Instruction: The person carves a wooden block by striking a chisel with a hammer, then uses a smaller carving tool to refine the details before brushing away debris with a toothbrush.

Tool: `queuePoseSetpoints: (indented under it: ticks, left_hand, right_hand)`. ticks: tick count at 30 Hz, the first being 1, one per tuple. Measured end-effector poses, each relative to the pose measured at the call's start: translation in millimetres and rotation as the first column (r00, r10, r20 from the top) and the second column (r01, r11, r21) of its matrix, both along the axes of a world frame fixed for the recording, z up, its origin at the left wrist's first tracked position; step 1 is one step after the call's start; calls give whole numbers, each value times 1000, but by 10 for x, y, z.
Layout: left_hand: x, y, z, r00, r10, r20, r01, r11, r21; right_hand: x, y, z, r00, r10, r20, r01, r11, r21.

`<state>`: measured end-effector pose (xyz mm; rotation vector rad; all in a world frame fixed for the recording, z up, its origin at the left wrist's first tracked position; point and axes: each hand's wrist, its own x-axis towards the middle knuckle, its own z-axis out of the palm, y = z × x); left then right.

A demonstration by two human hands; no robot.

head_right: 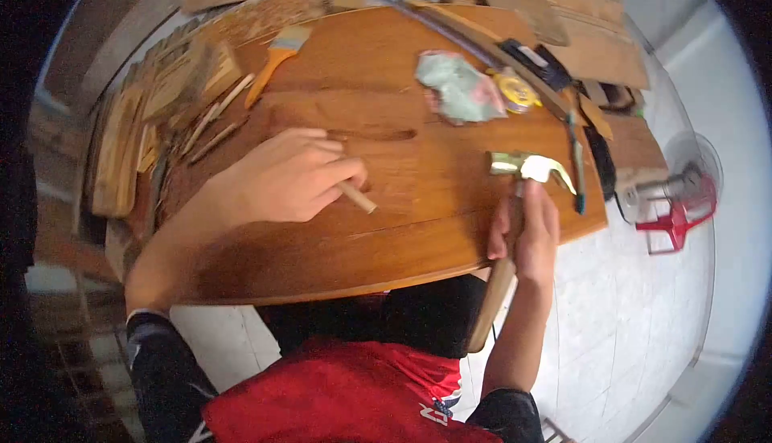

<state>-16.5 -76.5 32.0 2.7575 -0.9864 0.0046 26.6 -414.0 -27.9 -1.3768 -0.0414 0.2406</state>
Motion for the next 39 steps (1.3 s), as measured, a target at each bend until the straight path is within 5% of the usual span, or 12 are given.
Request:
queuePoseSetpoints:
  ticks: [3, 6, 7, 9, 15, 21, 24, 25, 28, 34, 37, 39]
  left_hand:
    - [-148, 249, 170, 987, 105, -121, -128, 971, -201]
    - [-383, 717, 419, 892, 339, -299, -397, 904, -157]
    - [-462, 947, 395, 903, 388, -184, -411, 906, -105]
    - [-709, 1229, 462, 729, 619, -293, -659, 751, -51]
    - [-1057, 1670, 233, 566, 757, -327, -815, 573, -83]
    - [-890, 1785, 185, 619, 709, -338, -781, 601, -171]
    - [-799, 2119, 151, 662, 610, -435, -749, 539, -385]
    - [-766, 2225, 103, 734, 628, -257, -670, 611, -421]
    - [-793, 2337, 81, 669, 661, -340, -714, 444, -541]
    - [-810, 2084, 92, 425, 880, -212, -897, 377, -232]
    - [-791, 2258, -64, 585, 801, -129, -803, 550, -229]
    - [-832, 2032, -32, 531, 811, -245, -847, 495, -196]
  right_hand:
    - [9, -8, -118, 999, -38, 15, 38, 999, -32]
    - [-11, 67, -65, 998, -63, -9, 64, 996, 67]
    - [-14, 78, -57, 998, -59, -16, 60, 995, 81]
    - [-8, 89, -69, 999, -49, -4, 49, 995, 89]
    - [9, 40, -89, 999, -33, -13, 34, 996, 77]
    - [6, 73, -92, 999, -38, 7, 38, 995, 88]
    - [11, 46, -128, 999, -41, 19, 39, 997, 72]
    - [-1, 61, -113, 998, -68, 6, 67, 996, 62]
    - [29, 26, -152, 999, -4, 52, -1, 996, 86]
    - [18, 50, -121, 999, 5, 54, -7, 999, 48]
    - [-15, 98, -71, 999, -24, 37, 22, 999, 45]
    - [-9, 76, -74, 998, -10, 54, 9, 1000, 23]
